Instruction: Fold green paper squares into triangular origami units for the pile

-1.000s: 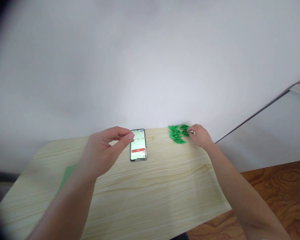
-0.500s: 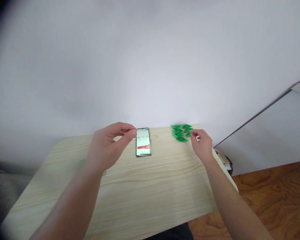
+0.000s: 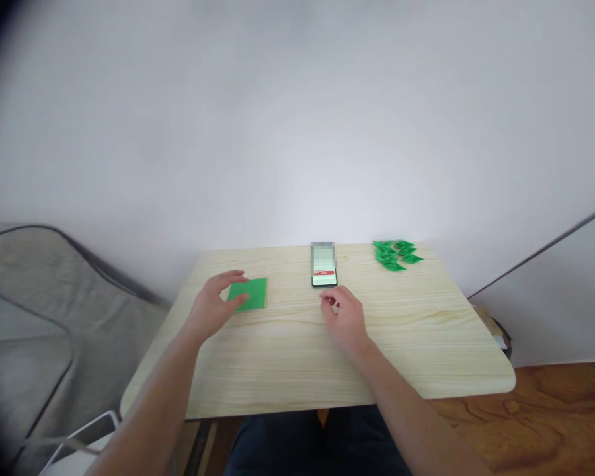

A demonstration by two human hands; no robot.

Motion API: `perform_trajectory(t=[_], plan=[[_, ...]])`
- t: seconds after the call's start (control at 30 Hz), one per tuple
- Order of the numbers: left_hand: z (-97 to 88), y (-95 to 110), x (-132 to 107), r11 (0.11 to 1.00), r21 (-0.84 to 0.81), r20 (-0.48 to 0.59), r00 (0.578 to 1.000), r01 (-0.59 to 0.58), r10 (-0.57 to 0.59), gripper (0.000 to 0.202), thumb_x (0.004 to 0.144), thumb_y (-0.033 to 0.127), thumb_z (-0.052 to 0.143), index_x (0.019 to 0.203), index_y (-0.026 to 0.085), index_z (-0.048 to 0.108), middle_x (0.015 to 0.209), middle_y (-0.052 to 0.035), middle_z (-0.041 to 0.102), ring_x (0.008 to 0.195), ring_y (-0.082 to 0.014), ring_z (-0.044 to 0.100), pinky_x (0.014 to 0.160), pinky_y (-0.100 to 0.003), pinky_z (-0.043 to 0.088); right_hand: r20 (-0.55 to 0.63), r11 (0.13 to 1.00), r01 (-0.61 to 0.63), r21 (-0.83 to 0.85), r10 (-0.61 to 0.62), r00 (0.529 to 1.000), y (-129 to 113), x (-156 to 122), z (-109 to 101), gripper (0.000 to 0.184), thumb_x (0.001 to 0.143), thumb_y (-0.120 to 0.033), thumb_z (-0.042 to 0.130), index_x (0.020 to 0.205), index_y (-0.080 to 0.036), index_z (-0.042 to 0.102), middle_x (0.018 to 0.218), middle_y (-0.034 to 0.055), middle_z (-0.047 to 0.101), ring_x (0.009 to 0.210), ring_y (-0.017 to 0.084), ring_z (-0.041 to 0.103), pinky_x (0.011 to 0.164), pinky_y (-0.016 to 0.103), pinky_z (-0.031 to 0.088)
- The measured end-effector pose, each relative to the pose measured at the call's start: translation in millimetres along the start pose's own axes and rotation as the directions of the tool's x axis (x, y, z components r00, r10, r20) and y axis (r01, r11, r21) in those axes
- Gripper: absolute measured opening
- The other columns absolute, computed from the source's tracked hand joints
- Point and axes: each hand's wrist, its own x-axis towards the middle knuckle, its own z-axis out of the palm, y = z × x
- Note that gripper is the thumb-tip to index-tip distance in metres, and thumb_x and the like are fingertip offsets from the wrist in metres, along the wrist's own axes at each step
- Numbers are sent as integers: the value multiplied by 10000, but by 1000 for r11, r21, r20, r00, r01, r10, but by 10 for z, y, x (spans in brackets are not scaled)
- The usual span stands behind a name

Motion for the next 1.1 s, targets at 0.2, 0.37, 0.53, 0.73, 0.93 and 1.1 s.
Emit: perform_trajectory(t=[0.2, 0.37, 0.53, 0.73, 0.93, 1.1], plan=[[-45, -243, -231, 1000, -8, 170, 985, -5, 6, 545, 765, 315, 730, 1298, 222, 665, 1481, -87, 607, 1376, -311, 540, 1221, -508, 374, 224, 978, 210, 15, -208, 952, -409, 56, 816, 311, 853, -179, 661, 1151, -250, 717, 1154, 69, 740, 1125, 262, 628, 1028, 434, 501], [-9, -339, -241, 999, -35, 180, 983, -36, 42, 442, 827, 392, 711, 1229, 209, 713, 1369, -97, 686, 1306, -294, 598, 1193, -481, 414, 310, 965, 256, -52, -228, 923, -418, 263, 1146, 358, 869, -286, 712, 1222, -227, 696, 1291, 110, 694, 1224, 311, 564, 1079, 505, 433], [42, -552, -178, 997, -70, 182, 982, -40, 52, 440, 764, 479, 800, 1137, 248, 762, 1337, -69, 711, 1313, -288, 600, 1186, -461, 432, 345, 960, 273, -68, -234, 909, -340, 302, 1137, 352, 901, -332, 711, 1233, -218, 689, 1289, 98, 693, 1226, 285, 556, 1081, 473, 419], [15, -585, -98, 994, -110, 217, 976, -2, 26, 360, 743, 512, 827, 1036, 304, 796, 1284, -16, 741, 1267, -286, 630, 1161, -466, 451, 354, 960, 273, -62, -235, 905, -301, 304, 1133, 339, 919, -354, 704, 1232, -224, 694, 1304, 77, 697, 1231, 273, 560, 1084, 453, 417], [-22, -507, -107, 994, -108, 210, 978, 23, 0, 258, 790, 486, 793, 967, 300, 804, 1263, -7, 749, 1264, -280, 631, 1151, -461, 454, 345, 966, 256, -41, -227, 911, -289, 320, 1147, 272, 935, -339, 687, 1182, -231, 725, 1272, 76, 718, 1207, 276, 584, 1061, 459, 437], [-13, -487, -131, 993, -120, 191, 982, 20, 3, 222, 767, 407, 818, 959, 296, 802, 1264, -3, 748, 1274, -269, 622, 1161, -456, 443, 332, 969, 243, -38, -217, 918, -313, 320, 1154, 219, 961, -353, 659, 1128, -233, 736, 1246, 74, 726, 1200, 270, 589, 1051, 454, 440]])
